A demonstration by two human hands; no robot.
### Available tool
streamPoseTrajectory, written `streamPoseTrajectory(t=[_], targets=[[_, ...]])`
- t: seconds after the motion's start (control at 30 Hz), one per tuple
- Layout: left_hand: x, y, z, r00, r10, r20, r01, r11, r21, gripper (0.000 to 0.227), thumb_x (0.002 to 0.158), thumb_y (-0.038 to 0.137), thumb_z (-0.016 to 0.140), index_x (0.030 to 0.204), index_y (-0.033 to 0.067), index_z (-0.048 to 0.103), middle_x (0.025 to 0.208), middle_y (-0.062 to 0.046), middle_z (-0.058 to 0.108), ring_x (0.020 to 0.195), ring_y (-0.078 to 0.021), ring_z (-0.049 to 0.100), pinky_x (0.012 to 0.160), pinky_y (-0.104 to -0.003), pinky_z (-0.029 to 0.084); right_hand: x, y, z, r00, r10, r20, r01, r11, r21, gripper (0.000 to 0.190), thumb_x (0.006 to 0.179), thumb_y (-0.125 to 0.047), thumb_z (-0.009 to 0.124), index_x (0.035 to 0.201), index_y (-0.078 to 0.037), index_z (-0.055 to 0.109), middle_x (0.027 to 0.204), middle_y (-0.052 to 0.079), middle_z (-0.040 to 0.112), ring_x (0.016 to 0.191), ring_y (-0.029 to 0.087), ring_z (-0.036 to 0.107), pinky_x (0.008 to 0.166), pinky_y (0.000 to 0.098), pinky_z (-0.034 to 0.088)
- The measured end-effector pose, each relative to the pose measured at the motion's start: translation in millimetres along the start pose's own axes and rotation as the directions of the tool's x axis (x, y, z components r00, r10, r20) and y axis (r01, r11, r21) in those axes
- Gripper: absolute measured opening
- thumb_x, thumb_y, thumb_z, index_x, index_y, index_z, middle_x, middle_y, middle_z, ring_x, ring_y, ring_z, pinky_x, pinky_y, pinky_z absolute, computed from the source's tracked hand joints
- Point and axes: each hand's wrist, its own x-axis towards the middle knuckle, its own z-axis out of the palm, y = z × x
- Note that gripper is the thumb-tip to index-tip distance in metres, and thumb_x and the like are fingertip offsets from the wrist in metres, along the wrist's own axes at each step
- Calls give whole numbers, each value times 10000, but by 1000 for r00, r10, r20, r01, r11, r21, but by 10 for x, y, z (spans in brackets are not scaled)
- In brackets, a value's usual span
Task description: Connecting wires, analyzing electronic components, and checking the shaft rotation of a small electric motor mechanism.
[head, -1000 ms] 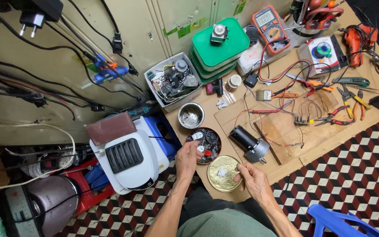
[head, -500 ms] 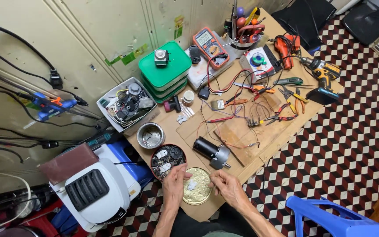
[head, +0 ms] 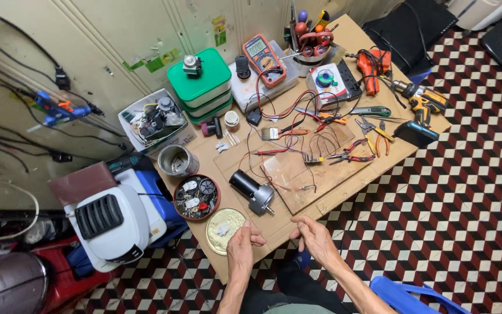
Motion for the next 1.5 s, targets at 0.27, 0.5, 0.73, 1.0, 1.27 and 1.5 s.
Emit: streamPoseTrajectory(t=[0.27,0.5,0.73,1.0,1.27,1.5], targets=[[-338,-170,186,994,-22,-108,23,1000,6,636,981,465,516,675,-60,702,817,-120,804,820,-213,718,837,-334,526,-86,-18,-389,999,24,36,-24,1000,10,378,973,-217,528,1258,-2,653,834,83,761,556,117,622,490,264,478],[-119,102,122,999,31,-23,-31,999,-8,746,969,510,448,628,-72,767,974,-148,833,977,-235,727,992,-282,429,-297,-8,-596,973,168,-160,-154,983,100,542,1005,-417,551,941,84,749,585,135,682,415,157,542,397,273,392],[362,13,-67,989,131,-73,-142,976,-164,489,1024,402,455,1074,-4,724,1017,-135,783,964,-216,720,918,-323,535,57,-43,-1048,941,109,-322,-75,990,116,541,1004,-444,508,950,46,732,673,130,724,472,145,580,434,266,420],[246,312,-81,937,-212,-277,166,969,-182,429,1032,348,488,1353,84,596,1165,-84,723,993,-162,670,944,-320,512,1692,-161,-2127,925,59,-374,14,982,190,269,1009,-213,579,1029,29,694,900,58,756,669,122,668,582,250,509],[408,-1267,29,801,-193,-567,-6,944,-330,365,1038,199,574,1355,17,579,1182,-164,706,928,-196,693,829,-305,557,3332,329,-2575,946,160,-280,-92,966,241,167,983,-119,601,1036,-2,708,804,92,704,558,133,623,478,267,473],[104,-1826,340,698,-295,-653,56,931,-361,355,1022,172,622,1333,3,594,1181,-174,714,871,-214,705,767,-308,564,3387,46,-2518,917,352,-186,-284,907,311,152,979,-159,617,1022,-40,699,786,49,719,510,108,597,434,240,469]])
